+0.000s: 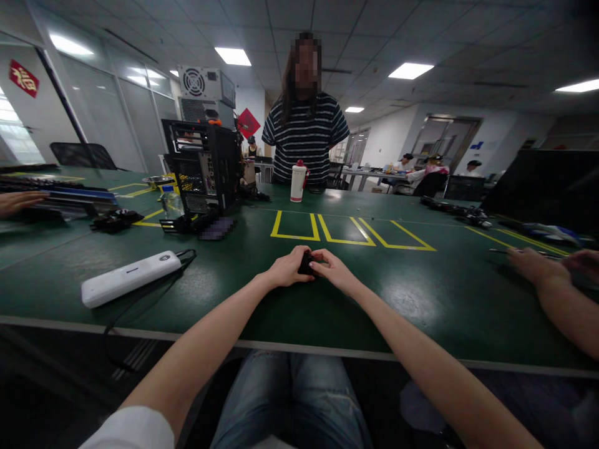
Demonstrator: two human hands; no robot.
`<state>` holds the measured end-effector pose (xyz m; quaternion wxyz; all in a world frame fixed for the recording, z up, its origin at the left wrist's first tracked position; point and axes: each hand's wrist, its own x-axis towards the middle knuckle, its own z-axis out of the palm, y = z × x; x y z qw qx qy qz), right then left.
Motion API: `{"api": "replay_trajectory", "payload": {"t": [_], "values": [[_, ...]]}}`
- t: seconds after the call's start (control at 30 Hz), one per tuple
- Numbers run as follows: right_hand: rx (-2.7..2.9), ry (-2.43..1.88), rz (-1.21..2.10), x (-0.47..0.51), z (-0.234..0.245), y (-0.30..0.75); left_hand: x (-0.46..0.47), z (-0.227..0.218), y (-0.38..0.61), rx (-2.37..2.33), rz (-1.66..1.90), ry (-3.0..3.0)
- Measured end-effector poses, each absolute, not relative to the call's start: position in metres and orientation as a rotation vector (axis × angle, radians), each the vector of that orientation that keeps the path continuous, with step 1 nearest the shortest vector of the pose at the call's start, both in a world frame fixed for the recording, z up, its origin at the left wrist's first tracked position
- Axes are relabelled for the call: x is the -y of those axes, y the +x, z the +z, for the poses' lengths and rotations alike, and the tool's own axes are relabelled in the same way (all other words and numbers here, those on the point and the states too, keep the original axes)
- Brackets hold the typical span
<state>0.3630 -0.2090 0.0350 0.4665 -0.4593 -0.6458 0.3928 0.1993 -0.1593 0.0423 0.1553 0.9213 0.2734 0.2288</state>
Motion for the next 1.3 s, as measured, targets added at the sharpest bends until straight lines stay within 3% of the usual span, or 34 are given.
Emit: {"api": "replay_trajectory", "payload": {"t": [1.3], "values": [[1.570,-1.137,0.973,0.2089,0.0350,0.3640,0.1606,0.0433,0.1992,-0.819,0.642,2.619]]}}
